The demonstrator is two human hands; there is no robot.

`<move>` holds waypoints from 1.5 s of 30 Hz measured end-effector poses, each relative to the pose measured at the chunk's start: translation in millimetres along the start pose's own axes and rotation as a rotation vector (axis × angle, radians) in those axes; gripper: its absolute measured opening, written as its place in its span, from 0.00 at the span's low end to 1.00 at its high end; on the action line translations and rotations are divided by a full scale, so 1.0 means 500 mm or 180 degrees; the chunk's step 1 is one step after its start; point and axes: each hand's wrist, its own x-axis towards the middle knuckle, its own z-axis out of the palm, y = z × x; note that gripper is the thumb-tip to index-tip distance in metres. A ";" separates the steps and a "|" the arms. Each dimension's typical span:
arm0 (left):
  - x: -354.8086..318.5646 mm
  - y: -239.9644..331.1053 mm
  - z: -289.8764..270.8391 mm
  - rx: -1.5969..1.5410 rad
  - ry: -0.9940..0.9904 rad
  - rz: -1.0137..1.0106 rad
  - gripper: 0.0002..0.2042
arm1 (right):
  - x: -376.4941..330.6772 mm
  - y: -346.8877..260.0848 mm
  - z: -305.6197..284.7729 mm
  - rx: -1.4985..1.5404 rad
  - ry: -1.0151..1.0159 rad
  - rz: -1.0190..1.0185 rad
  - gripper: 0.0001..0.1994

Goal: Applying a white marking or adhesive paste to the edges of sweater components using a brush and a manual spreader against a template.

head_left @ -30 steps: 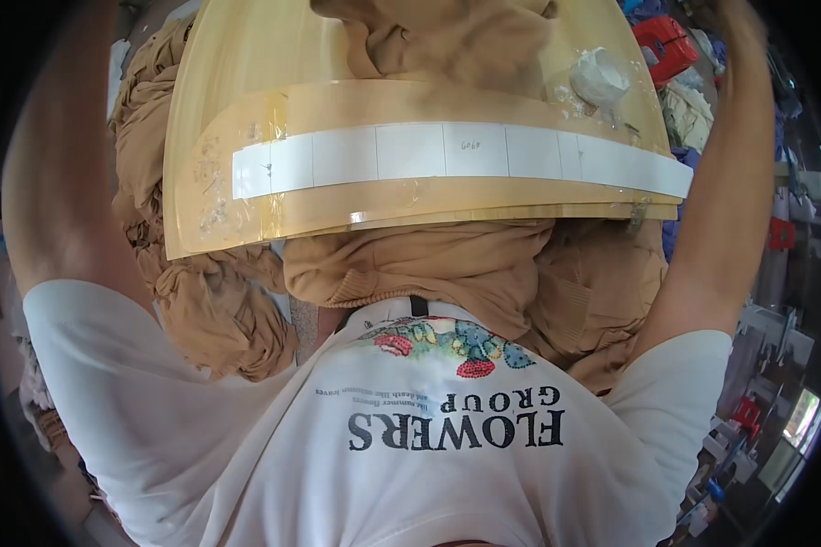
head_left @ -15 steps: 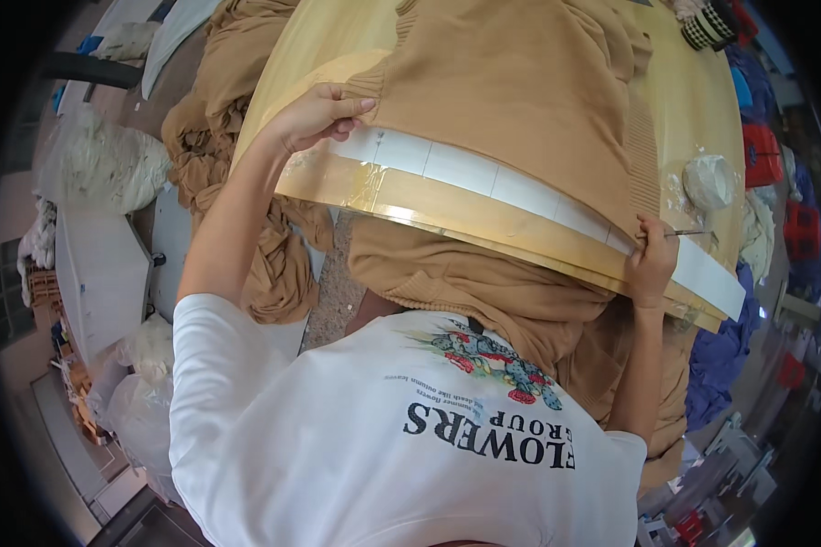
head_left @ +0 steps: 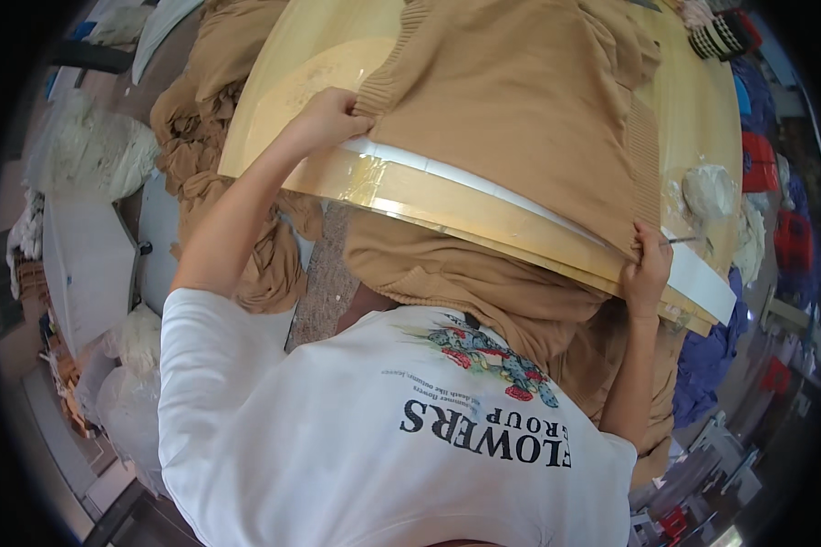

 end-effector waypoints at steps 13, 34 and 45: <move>0.007 0.370 0.597 0.0079 -0.0061 0.3911 0.07 | 0.056 0.106 -0.081 0.0773 -0.1879 0.0409 0.14; 0.024 0.423 0.677 0.0752 0.0632 0.4541 0.15 | 0.005 0.101 -0.204 0.3687 0.0432 0.1099 0.20; -0.035 0.440 0.670 0.1850 0.0742 0.4085 0.20 | 0.053 0.128 -0.218 0.4064 0.0972 -0.0633 0.19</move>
